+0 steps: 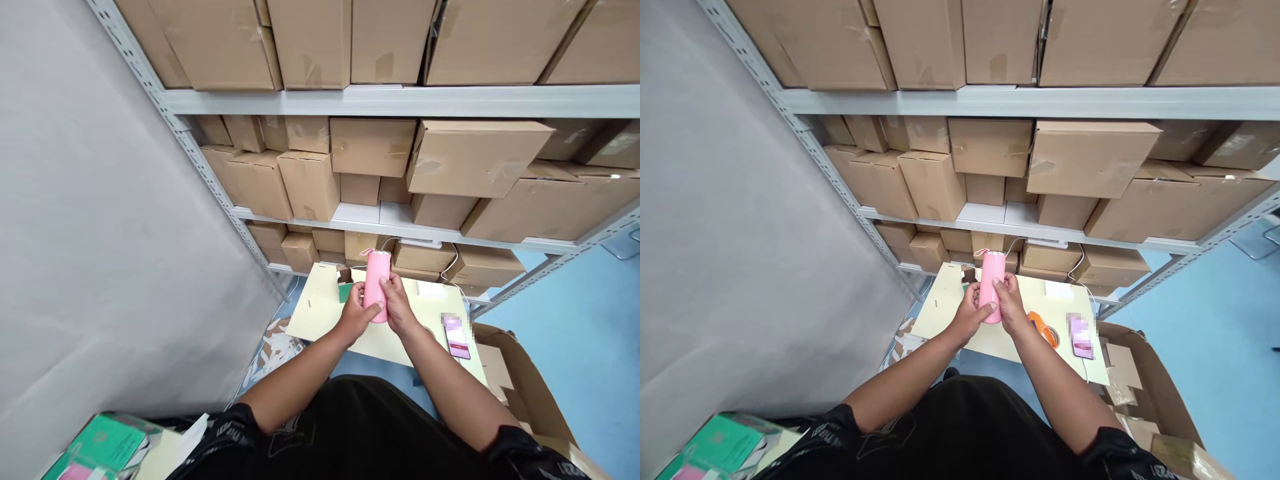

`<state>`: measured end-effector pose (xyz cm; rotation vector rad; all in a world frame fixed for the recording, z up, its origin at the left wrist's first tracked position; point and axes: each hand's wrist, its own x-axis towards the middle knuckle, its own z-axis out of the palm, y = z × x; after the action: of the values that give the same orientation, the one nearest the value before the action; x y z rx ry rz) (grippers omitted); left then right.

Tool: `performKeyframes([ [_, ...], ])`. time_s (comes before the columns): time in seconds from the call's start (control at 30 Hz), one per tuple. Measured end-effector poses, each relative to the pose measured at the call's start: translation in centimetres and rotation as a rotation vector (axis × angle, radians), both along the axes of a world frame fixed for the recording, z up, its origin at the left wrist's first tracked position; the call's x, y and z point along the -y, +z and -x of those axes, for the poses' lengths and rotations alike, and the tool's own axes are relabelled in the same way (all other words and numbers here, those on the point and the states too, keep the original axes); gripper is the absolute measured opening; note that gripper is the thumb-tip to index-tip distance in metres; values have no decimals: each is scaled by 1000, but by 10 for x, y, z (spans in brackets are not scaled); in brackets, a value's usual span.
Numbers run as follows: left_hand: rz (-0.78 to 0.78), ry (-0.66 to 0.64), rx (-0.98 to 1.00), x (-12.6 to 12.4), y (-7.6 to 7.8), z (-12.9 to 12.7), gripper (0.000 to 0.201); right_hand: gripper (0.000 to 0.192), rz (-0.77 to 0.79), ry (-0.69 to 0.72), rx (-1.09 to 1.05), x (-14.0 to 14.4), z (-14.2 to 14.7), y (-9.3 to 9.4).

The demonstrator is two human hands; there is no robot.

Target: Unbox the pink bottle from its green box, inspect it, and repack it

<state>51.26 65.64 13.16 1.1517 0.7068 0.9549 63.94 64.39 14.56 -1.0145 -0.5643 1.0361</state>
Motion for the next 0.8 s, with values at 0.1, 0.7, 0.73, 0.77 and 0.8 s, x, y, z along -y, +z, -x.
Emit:
performKeyframes([
  [0.1,21,-29,36,3,4,10,56,43,13,88,-75,2,2,-3],
  [0.7,118,-177,127,-59,7,51,58,45,19,-41,-53,-34,34,5],
  [0.73,136,-197,143,-61,7,53,56,43,24,-20,-69,-35,35,5],
  [0.77,157,-214,151,-63,6,54,55,43,34,14,-87,-36,36,5],
  [0.8,181,-230,149,-65,5,55,55,43,49,54,-104,-36,38,6],
])
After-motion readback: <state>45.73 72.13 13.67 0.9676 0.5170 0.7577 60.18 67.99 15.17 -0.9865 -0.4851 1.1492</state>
